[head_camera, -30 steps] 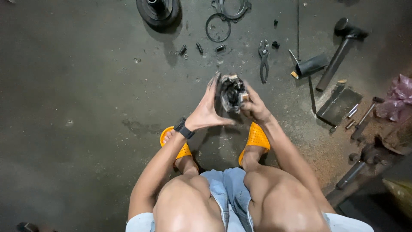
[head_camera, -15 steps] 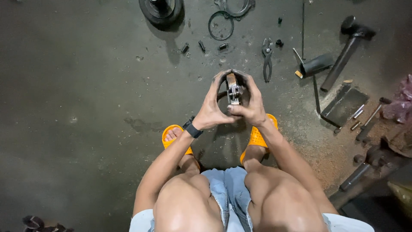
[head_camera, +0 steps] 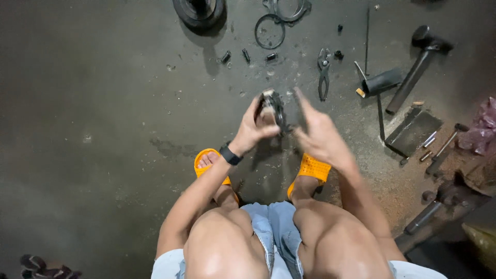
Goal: Assembling a motorcycle clutch by installing plates, springs, and other components into the clutch hub on the floor.
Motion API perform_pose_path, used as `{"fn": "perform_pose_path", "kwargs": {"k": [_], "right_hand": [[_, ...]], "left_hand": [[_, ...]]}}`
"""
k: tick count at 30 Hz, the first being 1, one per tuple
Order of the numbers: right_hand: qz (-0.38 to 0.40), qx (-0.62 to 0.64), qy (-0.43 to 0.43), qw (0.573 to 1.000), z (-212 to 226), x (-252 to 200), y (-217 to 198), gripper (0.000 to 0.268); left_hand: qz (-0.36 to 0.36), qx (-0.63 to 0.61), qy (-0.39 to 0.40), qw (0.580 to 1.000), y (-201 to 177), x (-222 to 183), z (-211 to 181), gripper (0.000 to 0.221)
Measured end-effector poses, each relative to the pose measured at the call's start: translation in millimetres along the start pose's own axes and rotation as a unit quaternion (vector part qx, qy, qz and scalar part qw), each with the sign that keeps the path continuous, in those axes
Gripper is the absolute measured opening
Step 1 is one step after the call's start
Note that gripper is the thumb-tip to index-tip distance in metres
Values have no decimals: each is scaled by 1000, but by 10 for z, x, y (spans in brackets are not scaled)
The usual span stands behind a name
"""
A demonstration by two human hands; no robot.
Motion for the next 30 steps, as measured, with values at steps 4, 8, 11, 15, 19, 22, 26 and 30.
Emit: {"fn": "perform_pose_path", "kwargs": {"k": [4, 8, 11, 15, 19, 22, 26, 30], "right_hand": [[12, -143, -77, 987, 102, 73, -89, 95], [23, -148, -199, 969, -28, 198, 129, 111], [6, -8, -219, 976, -243, 295, 144, 109], [23, 145, -186, 971, -317, 351, 119, 113], [-21, 143, -173, 974, -446, 371, 118, 106], [-34, 150, -170, 973, -366, 408, 132, 101], [-40, 197, -151, 968, -502, 453, 229, 95], [-51, 231, -180, 955, -315, 484, 238, 88]], "left_hand": [[-54, -310, -134, 940, -14, 30, -236, 49], [-54, -351, -284, 890, -32, 157, -334, 75], [-14, -280, -309, 909, -58, 122, -122, 56], [78, -106, -299, 945, -186, 94, -396, 75], [69, 146, -89, 983, -285, 30, -456, 74], [69, 191, 80, 976, -228, 109, -608, 101], [97, 185, 119, 971, -183, 226, -530, 117], [78, 159, 105, 979, -184, 244, -537, 109]]}}
Point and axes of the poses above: each hand's wrist, its own x-axis towards the middle knuckle, its own y-axis out of the palm, z = x × y, the point moved 1 cm from there along x, towards the middle knuckle, and after that the axes turned 2 degrees about z, right-handed, at the moved point
